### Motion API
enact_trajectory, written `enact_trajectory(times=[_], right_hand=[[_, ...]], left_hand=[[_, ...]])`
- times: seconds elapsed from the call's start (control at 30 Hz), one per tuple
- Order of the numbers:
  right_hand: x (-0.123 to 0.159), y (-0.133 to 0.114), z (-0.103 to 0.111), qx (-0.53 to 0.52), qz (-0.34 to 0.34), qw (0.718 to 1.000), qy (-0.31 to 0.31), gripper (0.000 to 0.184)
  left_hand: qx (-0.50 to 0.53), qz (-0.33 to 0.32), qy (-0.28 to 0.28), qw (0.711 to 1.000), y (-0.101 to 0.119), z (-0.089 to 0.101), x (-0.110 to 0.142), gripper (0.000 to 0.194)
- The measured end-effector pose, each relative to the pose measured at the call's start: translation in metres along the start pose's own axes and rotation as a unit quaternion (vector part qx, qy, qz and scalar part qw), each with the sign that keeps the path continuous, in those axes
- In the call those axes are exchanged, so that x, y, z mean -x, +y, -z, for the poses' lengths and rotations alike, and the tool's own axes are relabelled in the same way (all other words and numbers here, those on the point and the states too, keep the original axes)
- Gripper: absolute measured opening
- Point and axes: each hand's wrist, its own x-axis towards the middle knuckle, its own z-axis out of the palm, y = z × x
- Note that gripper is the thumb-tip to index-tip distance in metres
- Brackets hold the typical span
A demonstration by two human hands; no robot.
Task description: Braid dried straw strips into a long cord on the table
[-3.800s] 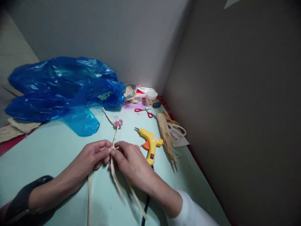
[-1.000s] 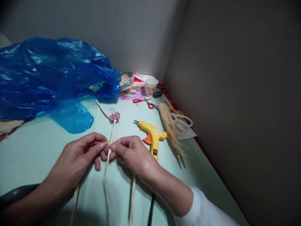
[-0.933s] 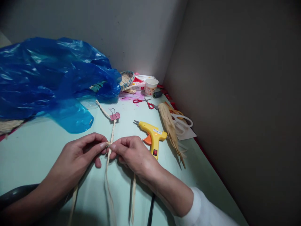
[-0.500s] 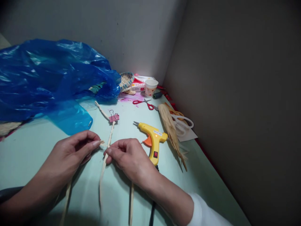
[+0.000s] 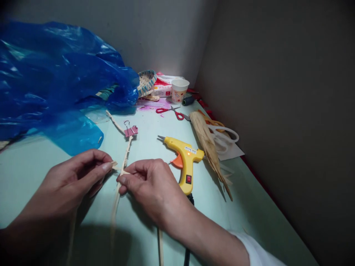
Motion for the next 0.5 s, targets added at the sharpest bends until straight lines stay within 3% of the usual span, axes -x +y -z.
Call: enact_trajectory(times=[0.17, 0.37, 0.43, 0.5], right_hand=[[-0.001, 0.001, 0.001, -0.007, -0.01, 1.0, -0.002, 0.023], [0.0, 0.005, 0.002, 0.026, 0.006, 1.0, -0.01, 0.022], [0.0, 0.004, 0.002, 0.025, 0.005, 1.0, -0.013, 0.023], [0.0, 0.003, 0.002, 0.026, 0.008, 1.0, -0.012, 0.024]], left_hand=[[-0.034, -0.015, 0.027, 0.999, 0.008, 0.0, 0.002, 0.018], [-0.142, -0.046, 0.139, 0.979, 0.021, 0.013, 0.003, 0.019], [-0.14, -0.054, 0.119, 0.982, 0.021, 0.014, 0.003, 0.019], [-0.093, -0.036, 0.061, 0.993, 0.019, 0.01, 0.003, 0.017]])
